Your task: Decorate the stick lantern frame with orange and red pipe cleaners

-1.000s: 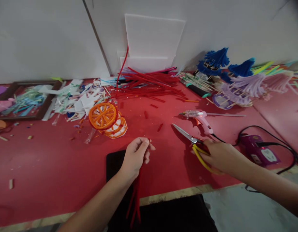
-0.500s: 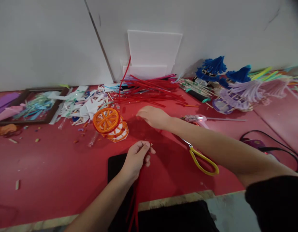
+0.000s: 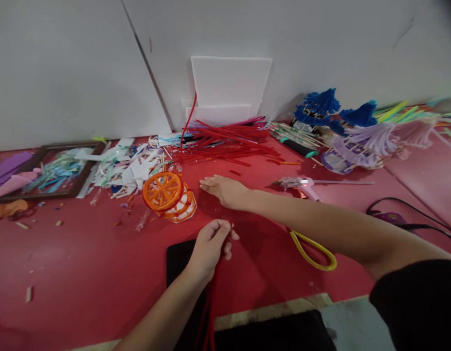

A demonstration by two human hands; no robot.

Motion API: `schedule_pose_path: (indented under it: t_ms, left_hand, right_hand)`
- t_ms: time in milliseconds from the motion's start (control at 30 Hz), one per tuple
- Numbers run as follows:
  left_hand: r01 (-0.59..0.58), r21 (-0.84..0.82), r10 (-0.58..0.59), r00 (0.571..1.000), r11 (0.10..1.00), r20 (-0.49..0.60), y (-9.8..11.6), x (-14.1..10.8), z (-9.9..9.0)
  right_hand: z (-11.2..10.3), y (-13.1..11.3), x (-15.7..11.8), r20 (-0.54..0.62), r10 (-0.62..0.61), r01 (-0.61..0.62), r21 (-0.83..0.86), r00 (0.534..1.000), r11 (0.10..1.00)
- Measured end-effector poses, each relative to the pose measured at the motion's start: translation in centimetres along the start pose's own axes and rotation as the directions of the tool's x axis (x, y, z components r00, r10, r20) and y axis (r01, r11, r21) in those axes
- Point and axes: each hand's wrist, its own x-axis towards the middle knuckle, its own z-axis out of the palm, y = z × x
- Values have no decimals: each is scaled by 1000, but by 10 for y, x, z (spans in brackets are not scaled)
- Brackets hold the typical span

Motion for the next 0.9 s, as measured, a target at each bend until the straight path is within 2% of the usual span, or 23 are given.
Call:
schedule_pose_path:
  t_ms: [167, 333, 433, 567, 733, 800, 833, 900]
  left_hand:
    - [42, -60, -41, 999, 997, 12, 3, 1, -1]
    - [88, -116, -83, 996, 989, 44, 6, 2, -1]
    - [100, -136, -93, 994, 986, 56, 7, 2, -1]
    - [100, -159, -89, 993, 982, 73, 7, 3, -1]
    - [56, -202, -48, 998, 978, 48, 6, 4, -1]
    - [50, -212, -40, 998, 976, 48, 4, 4, -1]
    - [47, -213, -37, 998, 976, 51, 3, 4, -1]
    - [38, -210, -26, 998, 977, 59, 0, 5, -1]
  right_hand:
    - [-5, 4, -56, 41, 84, -84, 0, 996, 996]
    - [-28, 4, -92, -87, 231, -235, -44, 969, 971]
    - [-36, 8, -98, -34, 231, -232, -69, 972, 970]
    - [-31, 11, -95, 40, 216, -216, -6, 976, 976]
    - [-22, -15, -98, -15, 311, -303, 178, 950, 936]
    - [-20, -31, -103, -19, 373, -347, 322, 928, 881]
    - [-18, -39, -105, -2, 411, -367, 445, 912, 817]
    - [-16, -53, -107, 64, 491, -381, 720, 869, 580]
